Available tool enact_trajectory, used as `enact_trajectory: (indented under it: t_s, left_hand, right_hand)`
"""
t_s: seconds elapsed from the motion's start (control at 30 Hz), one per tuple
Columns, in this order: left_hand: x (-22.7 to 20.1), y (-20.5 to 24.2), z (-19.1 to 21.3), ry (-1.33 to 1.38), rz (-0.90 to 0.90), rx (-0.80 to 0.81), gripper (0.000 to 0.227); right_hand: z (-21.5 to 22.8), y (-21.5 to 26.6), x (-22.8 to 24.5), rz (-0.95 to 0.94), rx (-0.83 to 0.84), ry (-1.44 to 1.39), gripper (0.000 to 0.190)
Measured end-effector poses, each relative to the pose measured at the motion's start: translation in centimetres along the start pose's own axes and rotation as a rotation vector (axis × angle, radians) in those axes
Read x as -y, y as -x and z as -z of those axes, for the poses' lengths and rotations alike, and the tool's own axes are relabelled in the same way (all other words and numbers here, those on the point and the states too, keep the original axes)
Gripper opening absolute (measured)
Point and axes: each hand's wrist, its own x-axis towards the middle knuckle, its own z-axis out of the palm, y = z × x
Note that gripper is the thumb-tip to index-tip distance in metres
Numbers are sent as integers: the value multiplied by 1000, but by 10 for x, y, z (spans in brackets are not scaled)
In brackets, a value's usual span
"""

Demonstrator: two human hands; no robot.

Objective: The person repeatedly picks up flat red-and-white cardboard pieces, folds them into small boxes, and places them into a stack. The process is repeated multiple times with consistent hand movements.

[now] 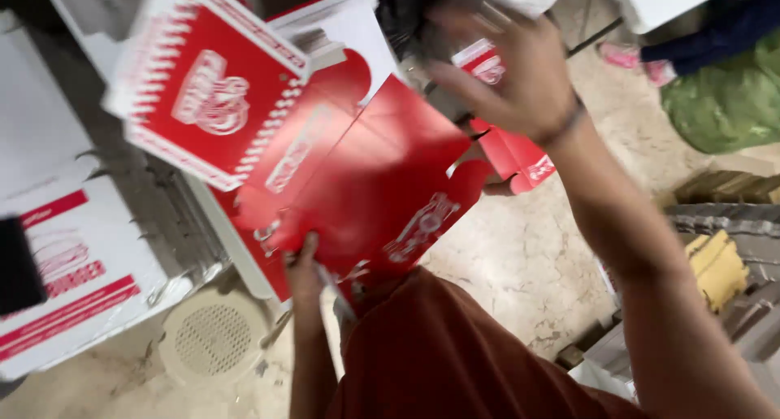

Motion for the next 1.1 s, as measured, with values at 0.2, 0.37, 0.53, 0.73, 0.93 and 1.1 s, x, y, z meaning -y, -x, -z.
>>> enact_trajectory:
  t_s: [0.2, 0.37, 0.53, 0.73, 0.93, 1.1]
  left_hand:
    - [7, 52, -68, 74, 354, -76, 39]
    - [-33, 79, -77, 53, 391, -23, 38]
    - [-4, 76, -53, 97, 565, -53, 52]
    - [-21, 84, -64, 81, 522, 170, 34]
    - [15, 56, -62, -3, 658, 15, 57]
    - [61, 33, -21, -91, 440, -94, 61]
  right_hand:
    - [-142, 256, -70, -962, -180, -688, 45]
    - [-253, 342, -41, -1595, -79, -1213, 44]
    - [-227, 308, -25, -1211, 157, -597, 25]
    - [-141, 245, -34, -721, -57, -650, 11]
    - [-131, 224, -60, -493, -18, -751, 13]
    - [-98, 322, -143, -1255, -354, -961, 24]
